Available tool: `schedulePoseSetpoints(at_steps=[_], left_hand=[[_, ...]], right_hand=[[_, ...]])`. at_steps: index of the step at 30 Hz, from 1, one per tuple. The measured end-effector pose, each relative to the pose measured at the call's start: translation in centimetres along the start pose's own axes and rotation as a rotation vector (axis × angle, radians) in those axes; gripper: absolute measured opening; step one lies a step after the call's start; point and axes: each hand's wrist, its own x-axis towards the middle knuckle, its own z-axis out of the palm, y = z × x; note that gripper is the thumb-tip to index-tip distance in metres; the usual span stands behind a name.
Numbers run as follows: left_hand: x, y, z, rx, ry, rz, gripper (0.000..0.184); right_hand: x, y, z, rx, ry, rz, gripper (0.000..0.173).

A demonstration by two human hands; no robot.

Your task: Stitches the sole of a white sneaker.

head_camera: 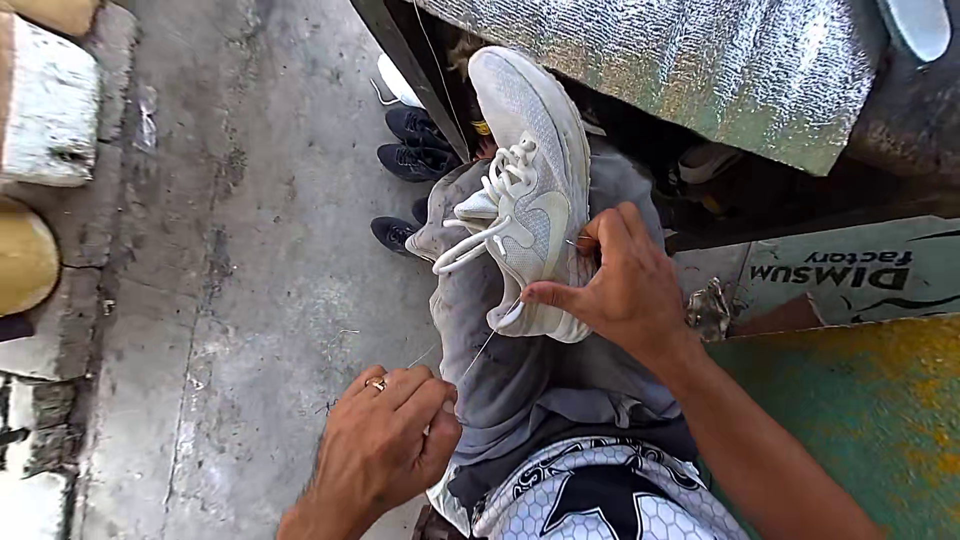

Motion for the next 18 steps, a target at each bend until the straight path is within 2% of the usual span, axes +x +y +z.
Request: schedulePoseSetpoints(at_steps=[2,5,8,10,12,15,18], left_hand=[[1.0,-0.4,0.3,-0.149,0.025,-0.005,0.033],[4.2,-0.6,0.0,-0.525,0.045,-0.064,0.029],[8.5,-0.2,-0.6,-0.833,-0.064,-0.226,0.047],[10.9,-0.3,-0.5,-0.973,-0.196,-0.278,0.040],[12.7,-0.4,-0.3,-1.017,-0.308,-0.259,0.026],[14.2,-0.6,-0.2,-1.151,-0.457,-0.269,0.019],[14.9,-0.9,0.6,-1.244,-0.479,-0.367,0.011]], right_hand=[[0.2,0.5,-0.9,0.122,-0.041,0.029,0.074],[0.3,2.6,-2.6,0.572,-0.078,0.090,0.058],[-0.8,4.9,-1.5,0.857,0.074,0.057,0.031],[-1.1,6.1,-1.3,0.907,0.151,0.060,0.030],[-1.1,7.1,-2.4,0.905,0.177,0.115,0.040],[-1.1,7.8,-3.8,0.841,0.195,0.197,0.048],[-1.2,8.9,-4.7,0.704,0.153,0.217,0.042]])
